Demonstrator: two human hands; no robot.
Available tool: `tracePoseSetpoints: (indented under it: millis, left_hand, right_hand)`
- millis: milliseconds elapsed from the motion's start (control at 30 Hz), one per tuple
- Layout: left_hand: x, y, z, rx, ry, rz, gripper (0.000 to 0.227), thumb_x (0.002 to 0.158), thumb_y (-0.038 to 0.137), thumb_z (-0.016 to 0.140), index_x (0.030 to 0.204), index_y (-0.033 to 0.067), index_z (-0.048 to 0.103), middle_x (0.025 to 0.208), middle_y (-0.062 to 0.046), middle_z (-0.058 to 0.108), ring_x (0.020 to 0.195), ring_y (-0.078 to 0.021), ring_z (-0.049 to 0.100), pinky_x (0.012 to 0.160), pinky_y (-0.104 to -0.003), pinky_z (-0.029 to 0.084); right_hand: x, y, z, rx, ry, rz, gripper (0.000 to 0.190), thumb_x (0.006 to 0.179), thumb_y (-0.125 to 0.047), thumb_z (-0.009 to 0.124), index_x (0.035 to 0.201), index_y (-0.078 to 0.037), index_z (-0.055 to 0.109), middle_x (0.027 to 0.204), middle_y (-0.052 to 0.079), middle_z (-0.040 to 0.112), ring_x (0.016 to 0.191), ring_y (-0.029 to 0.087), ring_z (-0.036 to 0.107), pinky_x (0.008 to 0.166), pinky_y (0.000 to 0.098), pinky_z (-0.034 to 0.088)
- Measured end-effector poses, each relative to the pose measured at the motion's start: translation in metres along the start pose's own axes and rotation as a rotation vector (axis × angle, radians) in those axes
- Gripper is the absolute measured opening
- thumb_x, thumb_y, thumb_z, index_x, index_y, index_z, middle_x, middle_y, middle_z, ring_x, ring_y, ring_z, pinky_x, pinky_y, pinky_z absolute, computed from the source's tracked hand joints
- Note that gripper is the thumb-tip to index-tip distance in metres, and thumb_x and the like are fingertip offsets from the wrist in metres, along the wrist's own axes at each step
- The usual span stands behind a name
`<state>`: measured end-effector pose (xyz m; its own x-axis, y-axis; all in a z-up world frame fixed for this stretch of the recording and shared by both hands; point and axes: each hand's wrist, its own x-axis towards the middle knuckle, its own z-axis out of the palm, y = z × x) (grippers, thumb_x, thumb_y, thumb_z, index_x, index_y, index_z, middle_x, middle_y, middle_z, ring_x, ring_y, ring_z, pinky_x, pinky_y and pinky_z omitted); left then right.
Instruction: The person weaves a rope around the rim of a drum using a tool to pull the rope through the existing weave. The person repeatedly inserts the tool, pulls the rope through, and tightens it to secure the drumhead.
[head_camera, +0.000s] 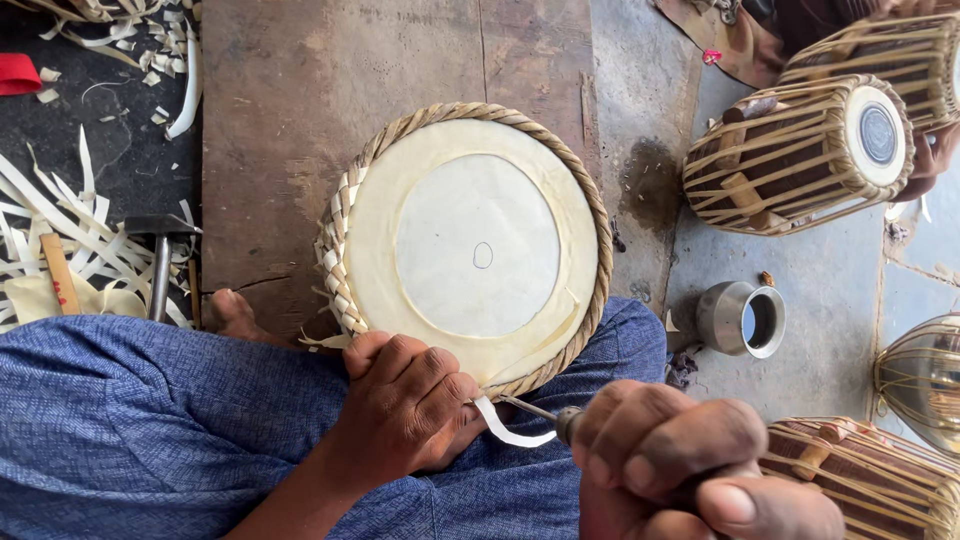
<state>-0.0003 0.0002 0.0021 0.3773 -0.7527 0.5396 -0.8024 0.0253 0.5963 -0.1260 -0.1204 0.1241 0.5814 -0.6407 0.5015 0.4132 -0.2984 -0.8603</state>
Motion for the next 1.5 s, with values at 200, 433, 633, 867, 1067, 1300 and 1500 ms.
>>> tracePoseSetpoints:
  millis: [200, 433, 633, 867, 1067, 1300, 1500]
  left_hand:
    - [0.003, 0.001, 0.001, -0.011, 0.022, 0.012, 0.034, 0.073, 0.032, 0.087, 0.094, 0.0164, 0.065, 0.094, 0.002, 0.059, 0.092, -0.0186, 0.054, 0.095, -0.045, 0.03]
    - [0.001, 0.0, 0.002, -0.014, 0.017, 0.003, 0.033, 0.073, 0.03, 0.087, 0.095, 0.0178, 0.065, 0.093, 0.003, 0.058, 0.093, -0.0181, 0.055, 0.095, -0.044, 0.03]
    - [-0.004, 0.001, 0.004, 0.006, 0.019, 0.001, 0.034, 0.075, 0.035, 0.087, 0.092, 0.0166, 0.065, 0.093, 0.001, 0.059, 0.094, -0.0205, 0.054, 0.097, -0.045, 0.03]
    - [-0.002, 0.001, 0.001, -0.001, 0.021, -0.009, 0.032, 0.071, 0.034, 0.086, 0.09, 0.0169, 0.066, 0.093, 0.001, 0.057, 0.092, -0.0205, 0.054, 0.095, -0.046, 0.03]
    - [0.0, 0.004, 0.006, 0.005, 0.028, -0.008, 0.032, 0.071, 0.035, 0.087, 0.087, 0.0168, 0.065, 0.09, 0.001, 0.056, 0.09, -0.0207, 0.053, 0.091, -0.047, 0.03]
    - [0.001, 0.008, 0.005, 0.054, -0.008, -0.029, 0.026, 0.074, 0.033, 0.084, 0.087, 0.0187, 0.065, 0.089, 0.003, 0.059, 0.092, -0.0191, 0.054, 0.091, -0.047, 0.03]
    - [0.002, 0.013, 0.007, 0.063, 0.032, -0.02, 0.025, 0.074, 0.029, 0.084, 0.086, 0.0173, 0.065, 0.089, 0.002, 0.059, 0.091, -0.0207, 0.055, 0.09, -0.047, 0.03]
  right_hand:
    - [-0.012, 0.016, -0.026, 0.135, 0.055, 0.074, 0.022, 0.097, -0.031, 0.074, 0.115, -0.025, 0.062, 0.082, 0.001, 0.054, 0.056, 0.016, 0.054, 0.052, 0.0395, 0.05]
    - [0.013, -0.001, 0.0, 0.213, 0.069, 0.145, 0.016, 0.102, -0.028, 0.075, 0.112, -0.02, 0.066, 0.083, 0.004, 0.054, 0.061, 0.016, 0.056, 0.058, 0.0381, 0.05]
    - [0.057, 0.005, -0.012, 0.214, -0.658, -0.137, 0.012, 0.104, -0.014, 0.058, 0.116, -0.01, 0.057, 0.09, 0.011, 0.064, 0.073, 0.028, 0.071, 0.064, 0.047, 0.066]
    - [-0.031, -0.032, -0.103, -0.609, -0.415, 0.065, 0.036, 0.087, 0.0, 0.07, 0.119, -0.015, 0.063, 0.11, 0.013, 0.072, 0.104, 0.033, 0.067, 0.093, 0.047, 0.06]
    - [-0.101, -0.018, -0.137, -1.044, -0.608, 0.572, 0.062, 0.072, -0.012, 0.087, 0.131, -0.019, 0.07, 0.098, 0.002, 0.082, 0.086, 0.013, 0.076, 0.075, 0.0307, 0.06]
    - [-0.137, 0.003, -0.136, -0.805, -0.537, 0.637, 0.065, 0.08, -0.006, 0.081, 0.142, -0.017, 0.065, 0.103, 0.007, 0.077, 0.094, 0.018, 0.074, 0.081, 0.0291, 0.059]
    - [-0.145, 0.014, -0.126, -0.585, -0.29, 1.004, 0.059, 0.088, -0.009, 0.076, 0.144, -0.011, 0.06, 0.118, 0.009, 0.076, 0.108, 0.014, 0.072, 0.093, 0.0278, 0.058]
